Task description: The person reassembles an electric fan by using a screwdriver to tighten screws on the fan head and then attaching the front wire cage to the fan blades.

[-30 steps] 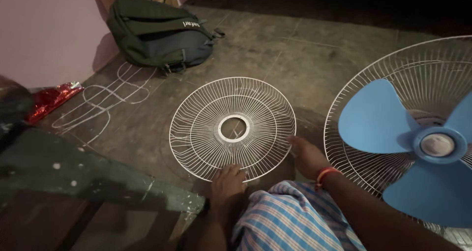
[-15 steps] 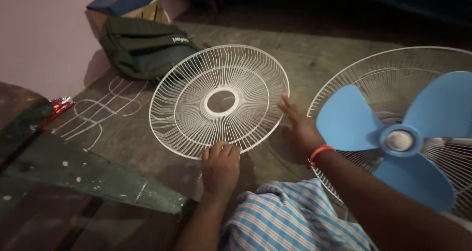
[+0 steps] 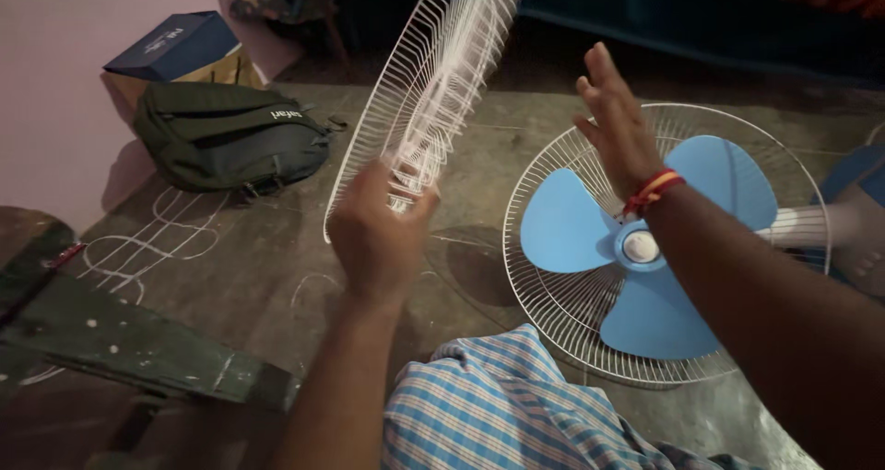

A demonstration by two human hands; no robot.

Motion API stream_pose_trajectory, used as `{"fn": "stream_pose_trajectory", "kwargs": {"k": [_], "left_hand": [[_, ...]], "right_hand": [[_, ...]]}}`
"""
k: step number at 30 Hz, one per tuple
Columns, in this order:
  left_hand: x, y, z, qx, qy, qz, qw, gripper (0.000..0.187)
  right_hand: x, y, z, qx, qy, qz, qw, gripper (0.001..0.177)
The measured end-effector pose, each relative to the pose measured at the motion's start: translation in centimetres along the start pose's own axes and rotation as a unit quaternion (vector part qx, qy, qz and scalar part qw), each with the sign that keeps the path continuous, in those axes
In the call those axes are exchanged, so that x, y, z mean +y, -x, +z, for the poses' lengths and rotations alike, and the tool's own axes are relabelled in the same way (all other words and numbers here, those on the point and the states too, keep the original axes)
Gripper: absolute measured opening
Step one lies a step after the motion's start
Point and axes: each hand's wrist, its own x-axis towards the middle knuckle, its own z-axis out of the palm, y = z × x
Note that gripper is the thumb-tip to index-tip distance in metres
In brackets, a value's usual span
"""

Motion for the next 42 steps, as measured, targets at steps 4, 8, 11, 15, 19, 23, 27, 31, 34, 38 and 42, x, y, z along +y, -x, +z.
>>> {"fn": "stream_pose_trajectory", "kwargs": {"k": [4,8,11,15,19,23,27,31,34,38,42], "left_hand": [[1.6,-3.6,-2.4,0.049,0.095,-0.078,0.991,0.035],[1.9,-6.3,-6.4,0.045,0.091,-0.182,0.978,0.034],[1.2,-6.5,-8.7,-0.001,0.192,-0.251,0.949,0.031],[-0.8,-6.2,-10.3,-0.034,0.308,-0.277,0.91,0.033],[-2.4,-5.8,-10.8,-0.024,0.33,-0.301,0.894,0.04],[-3.6,-5.0,-10.8,0.004,0.398,-0.386,0.832,0.037],[-4.9,-3.5,-8.3,0.029,0.332,-0.441,0.833,0.045],[-5.2,-1.8,-4.5,0.022,0.289,-0.411,0.864,0.05],[-4.4,-0.7,-2.2,0.003,0.328,-0.355,0.875,0.05],[-3.2,0.4,0.3,-0.018,0.335,-0.413,0.847,0.044],[-1.9,1.3,2.6,-0.033,0.371,-0.423,0.826,0.045]], "right_hand": [[0.8,0.2,-1.1,-0.003,-0.049,0.088,0.995,0.087],[2.6,0.9,0.4,-0.003,-0.087,0.141,0.986,0.1],[3.9,1.7,1.1,-0.022,-0.091,0.178,0.98,0.109],[5.5,2.4,2.2,0.008,-0.126,0.229,0.965,0.117],[6.4,4.0,2.6,0.028,-0.139,0.256,0.956,0.12],[6.9,5.9,2.0,0.039,-0.134,0.283,0.949,0.121],[7.1,7.3,0.9,0.074,-0.194,0.259,0.943,0.116],[6.7,8.4,-1.7,0.153,-0.199,0.292,0.923,0.09],[6.2,9.4,-3.9,0.155,-0.209,0.26,0.93,0.07],[5.5,10.5,-7.2,0.168,-0.194,0.253,0.933,0.064],[4.2,11.9,-9.9,0.209,-0.141,0.266,0.931,0.067]]}}
